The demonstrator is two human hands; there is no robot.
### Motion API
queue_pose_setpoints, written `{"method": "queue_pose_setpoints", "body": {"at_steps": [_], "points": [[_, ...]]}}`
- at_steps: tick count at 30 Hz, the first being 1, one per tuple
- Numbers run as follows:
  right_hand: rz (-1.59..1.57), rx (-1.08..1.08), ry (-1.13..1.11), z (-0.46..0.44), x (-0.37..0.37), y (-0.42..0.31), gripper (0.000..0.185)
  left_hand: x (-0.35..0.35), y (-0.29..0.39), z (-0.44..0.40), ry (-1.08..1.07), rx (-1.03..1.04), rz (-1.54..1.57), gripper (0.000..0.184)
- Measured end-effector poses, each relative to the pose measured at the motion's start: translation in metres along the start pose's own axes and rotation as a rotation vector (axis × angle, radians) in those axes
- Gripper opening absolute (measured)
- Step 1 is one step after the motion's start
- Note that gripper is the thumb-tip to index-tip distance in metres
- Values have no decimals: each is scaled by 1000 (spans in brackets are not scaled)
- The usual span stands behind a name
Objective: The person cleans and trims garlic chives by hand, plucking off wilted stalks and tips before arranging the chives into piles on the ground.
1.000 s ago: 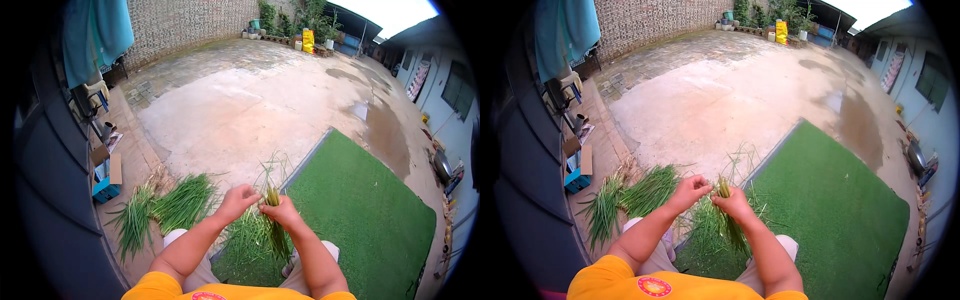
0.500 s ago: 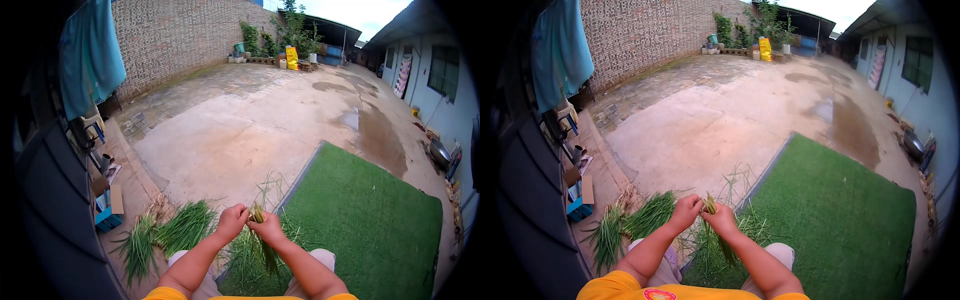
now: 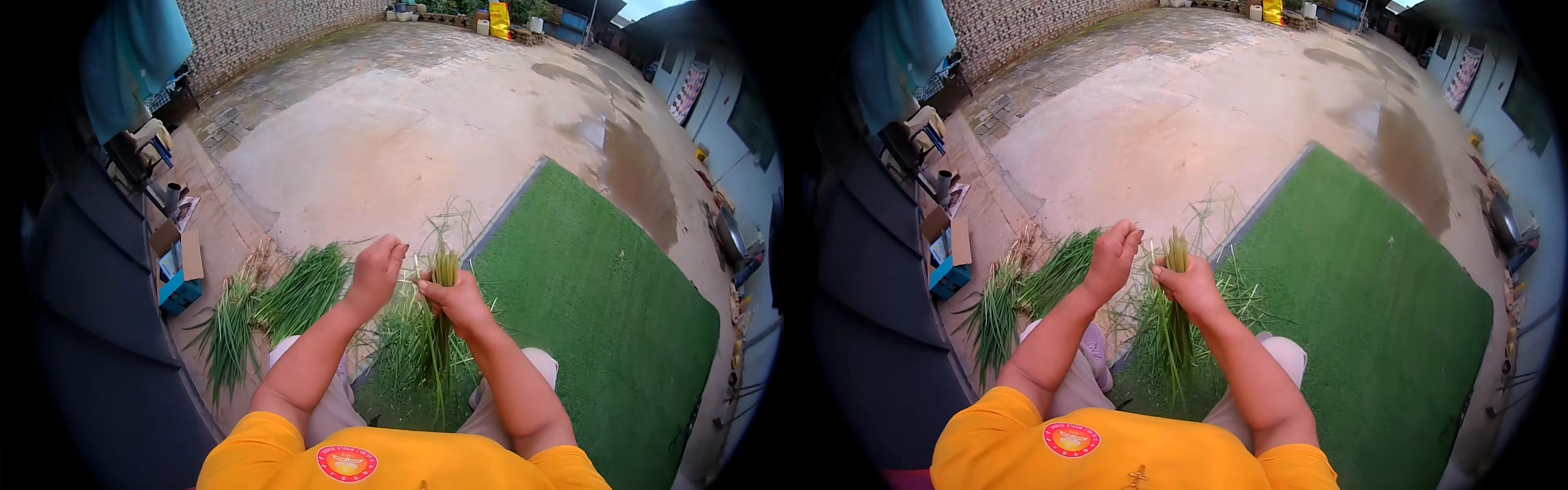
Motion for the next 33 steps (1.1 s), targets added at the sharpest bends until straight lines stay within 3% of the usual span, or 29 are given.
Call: {"method": "queue_pose_setpoints", "body": {"at_steps": [2,4,6,8,9,11,14,16,18,19,21,26,29,30,32,33], "points": [[-28,23,-21,-2,-3,2,13,-3,-17,-3,-19,-155,147,8],[-35,39,-15,-1,-4,3,12,-15,-25,-7,140,-254,446,16],[-39,37,-8,-3,-4,2,11,-15,-32,-7,126,-280,450,25],[-20,22,10,-4,-4,2,12,13,-43,3,-89,-527,758,19],[-19,23,9,-5,-3,2,12,12,-39,5,-87,-528,758,19],[-23,5,-12,-6,1,2,10,37,-13,15,-426,-457,640,13],[-6,54,-39,-7,7,7,8,38,-14,19,-299,-427,766,19],[-9,72,-47,-9,8,10,7,33,-17,17,-248,-394,643,22],[-9,82,-48,-11,9,11,6,9,1,7,-123,-115,45,22],[-18,88,-59,-11,10,12,6,10,1,7,-120,-117,46,22],[-22,100,-75,-11,10,12,6,-1,21,5,11,95,-161,24],[-95,171,-124,-4,11,13,9,-29,-10,-8,155,74,-421,21],[-80,170,-120,-5,6,12,10,-25,-56,-10,83,-356,317,7],[-82,163,-115,-5,6,13,10,-24,-46,-8,78,-348,320,7],[-126,158,-110,-5,5,14,10,13,-32,8,-146,-533,770,8],[-130,144,-104,-5,6,16,9,27,-20,15,-263,-532,822,9]]}}
Point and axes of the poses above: each hand's wrist, its own z-axis away from the middle knuckle, its own x-axis out of the palm, y = z × x, the point moved 9 cm from there along -z, towards the middle knuckle, and after that the axes turned 3 degrees about x, right-handed, at the moved point
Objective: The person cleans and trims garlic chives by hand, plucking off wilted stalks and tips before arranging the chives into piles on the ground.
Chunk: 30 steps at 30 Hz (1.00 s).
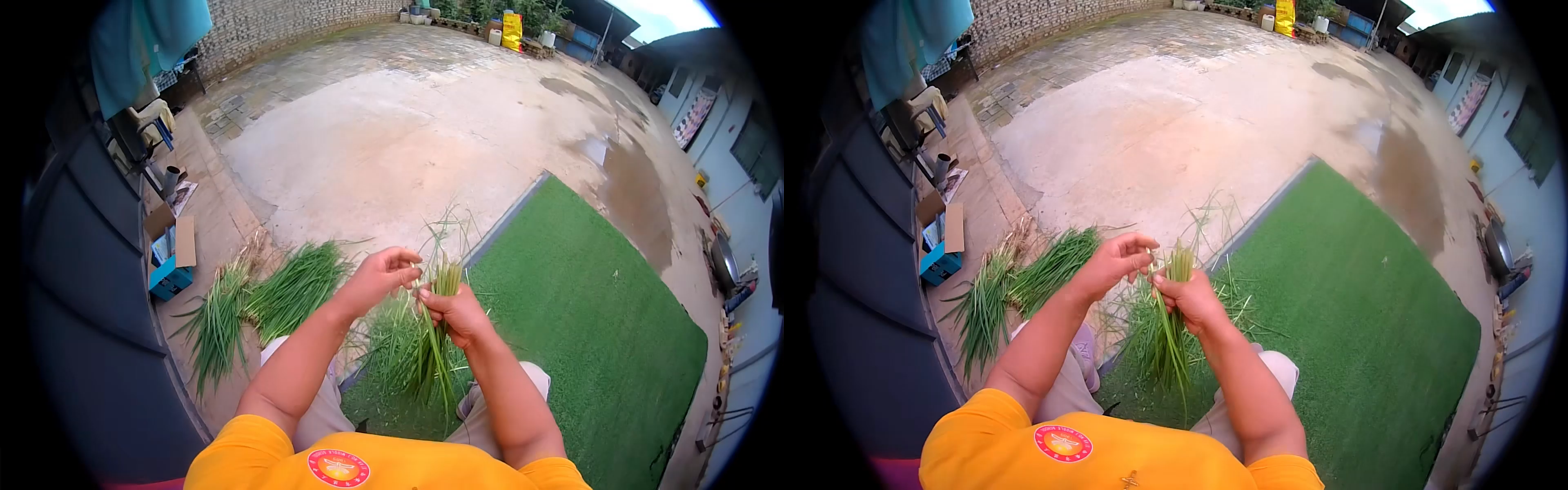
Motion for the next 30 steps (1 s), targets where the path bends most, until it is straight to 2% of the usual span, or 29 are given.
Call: {"method": "queue_pose_setpoints", "body": {"at_steps": [1,4,6,7,9,10,13,15,18,21,22,23,25,26,28,29,30], "points": [[28,5,-5,0,2,1,8,16,-5,3,-117,-30,10,10],[75,8,12,-7,3,10,8,4,-9,-6,-95,34,-145,10],[106,23,-18,-9,2,12,8,-20,-6,-7,134,11,-189,11],[115,27,-44,-9,4,14,8,-32,-4,-11,137,26,-187,11],[111,32,-55,-3,5,15,9,-81,9,-13,451,119,-270,13],[97,49,-61,1,5,16,9,-84,8,-11,462,123,-261,13],[117,38,-45,-2,0,17,10,-76,19,-7,414,189,-220,10],[84,24,-52,-7,-2,22,9,-24,5,2,136,36,-105,9],[62,-5,-47,-8,0,22,9,-6,-10,0,14,113,-219,9],[98,-24,-40,-10,-1,17,8,-20,-10,-3,77,64,-34,9],[121,-22,-42,-11,-1,16,8,-40,-7,-3,259,102,-118,8],[122,-23,-42,-10,-1,15,8,-53,-6,-9,259,103,-118,8],[126,5,-41,-6,0,18,7,-100,3,-9,502,168,36,7],[124,9,-47,-6,1,18,7,-99,3,-8,507,165,32,7],[132,17,-9,-7,-2,18,8,-72,5,-13,300,159,76,8],[129,20,-6,-9,-2,19,8,-64,4,-11,297,153,76,8],[136,-9,-5,-10,-3,16,8,-37,-3,-9,127,104,-21,8]]}}
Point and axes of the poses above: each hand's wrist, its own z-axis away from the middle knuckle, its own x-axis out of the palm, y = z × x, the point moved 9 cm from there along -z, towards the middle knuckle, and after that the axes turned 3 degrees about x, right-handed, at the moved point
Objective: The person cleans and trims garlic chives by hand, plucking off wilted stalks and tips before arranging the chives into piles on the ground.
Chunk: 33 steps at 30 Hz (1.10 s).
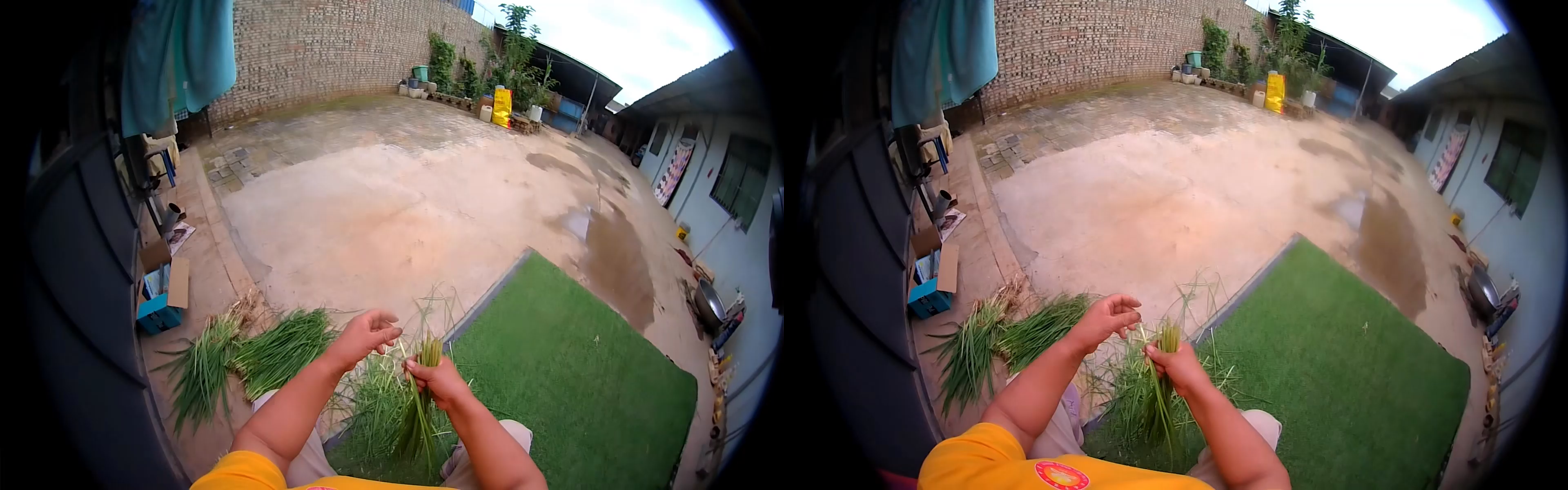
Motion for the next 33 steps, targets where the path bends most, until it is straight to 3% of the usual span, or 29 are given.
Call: {"method": "queue_pose_setpoints", "body": {"at_steps": [1,4,7,10,13,15,17,20,27,33], "points": [[6,-22,1,-1,0,-1,7,22,-9,8,-173,-47,-88,9],[16,-9,7,0,5,-4,7,20,-11,4,-135,-60,-130,9],[17,-36,26,5,2,-10,9,-43,-1,-12,295,-48,-78,9],[-27,26,31,10,2,-7,10,-57,-1,-7,319,-46,-20,14],[-17,28,28,7,0,-10,10,-25,11,-4,213,64,91,19],[-5,17,33,7,2,-11,11,20,-9,10,-182,-196,132,23],[-32,33,45,8,5,-9,10,32,-12,14,-228,-174,138,20],[-92,35,89,4,1,-5,10,3,-23,3,-3,-224,205,16],[-225,19,175,-1,-24,-6,12,-51,-5,-4,206,-178,219,18],[-72,-140,249,9,-48,-39,13,-79,6,-7,250,-122,157,23]]}}
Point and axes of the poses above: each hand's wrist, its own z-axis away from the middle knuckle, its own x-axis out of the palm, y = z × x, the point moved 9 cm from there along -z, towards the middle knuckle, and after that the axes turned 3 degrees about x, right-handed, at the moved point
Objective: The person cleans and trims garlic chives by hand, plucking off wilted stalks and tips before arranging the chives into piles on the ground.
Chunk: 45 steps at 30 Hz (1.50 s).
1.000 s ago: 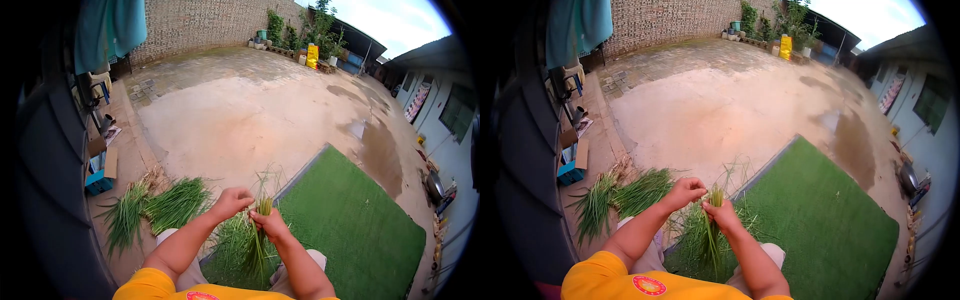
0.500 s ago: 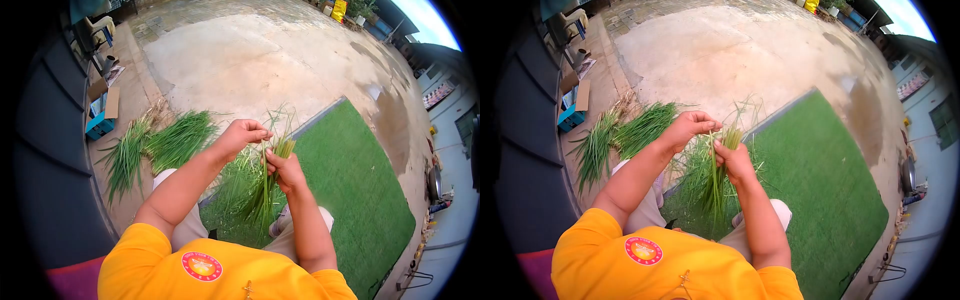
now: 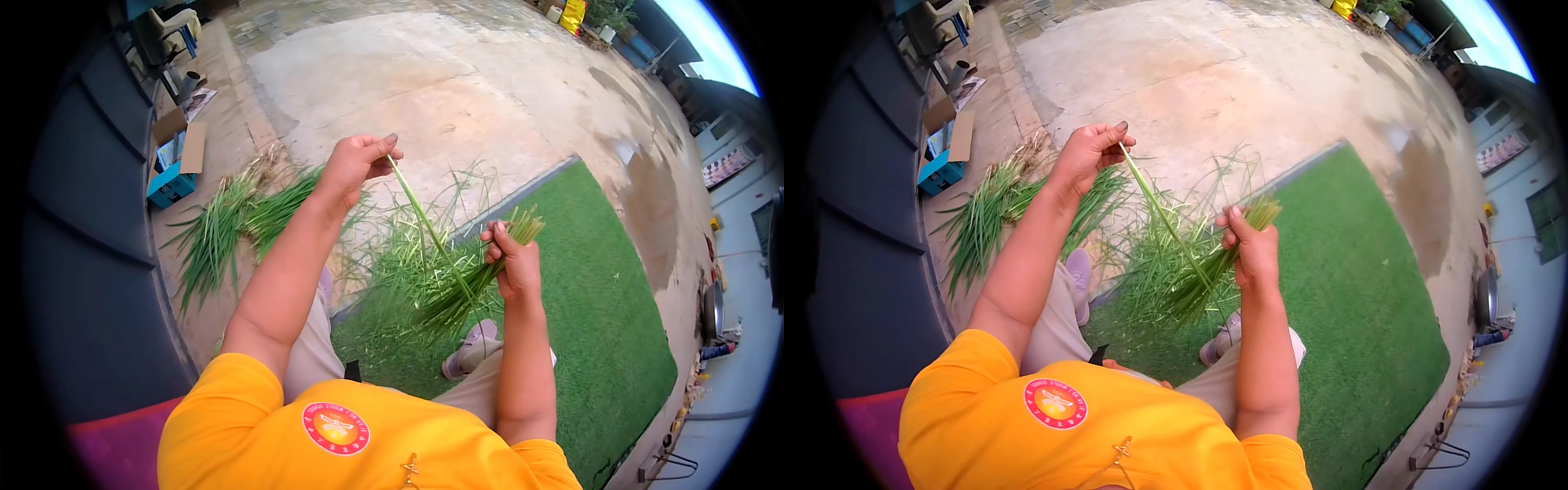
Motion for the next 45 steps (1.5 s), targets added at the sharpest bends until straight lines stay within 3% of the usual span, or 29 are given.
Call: {"method": "queue_pose_setpoints", "body": {"at_steps": [6,9,13,15,19,24,30,37,42,45], "points": [[56,-110,112,-5,-36,-25,20,-27,6,-7,72,38,-22,24],[445,-115,113,-12,-46,-29,39,-30,7,-6,67,47,-13,24],[459,-152,158,-7,-41,-36,33,-21,5,-4,47,15,-22,23],[578,-130,241,-5,-42,-36,21,-12,2,0,36,0,-18,23],[445,-118,88,1,-13,-24,12,18,-6,4,-72,-23,-7,21],[499,-101,-142,11,40,9,15,48,-15,12,-119,-41,3,20],[411,-25,-121,8,43,24,13,62,-25,13,-149,-54,28,20],[362,-96,-134,11,46,23,11,70,-24,20,-176,-77,27,21],[182,-3,-74,9,41,24,10,88,-29,33,-401,-69,-164,19],[154,3,-52,12,40,22,11,89,-30,34,-399,-50,-183,17]]}}
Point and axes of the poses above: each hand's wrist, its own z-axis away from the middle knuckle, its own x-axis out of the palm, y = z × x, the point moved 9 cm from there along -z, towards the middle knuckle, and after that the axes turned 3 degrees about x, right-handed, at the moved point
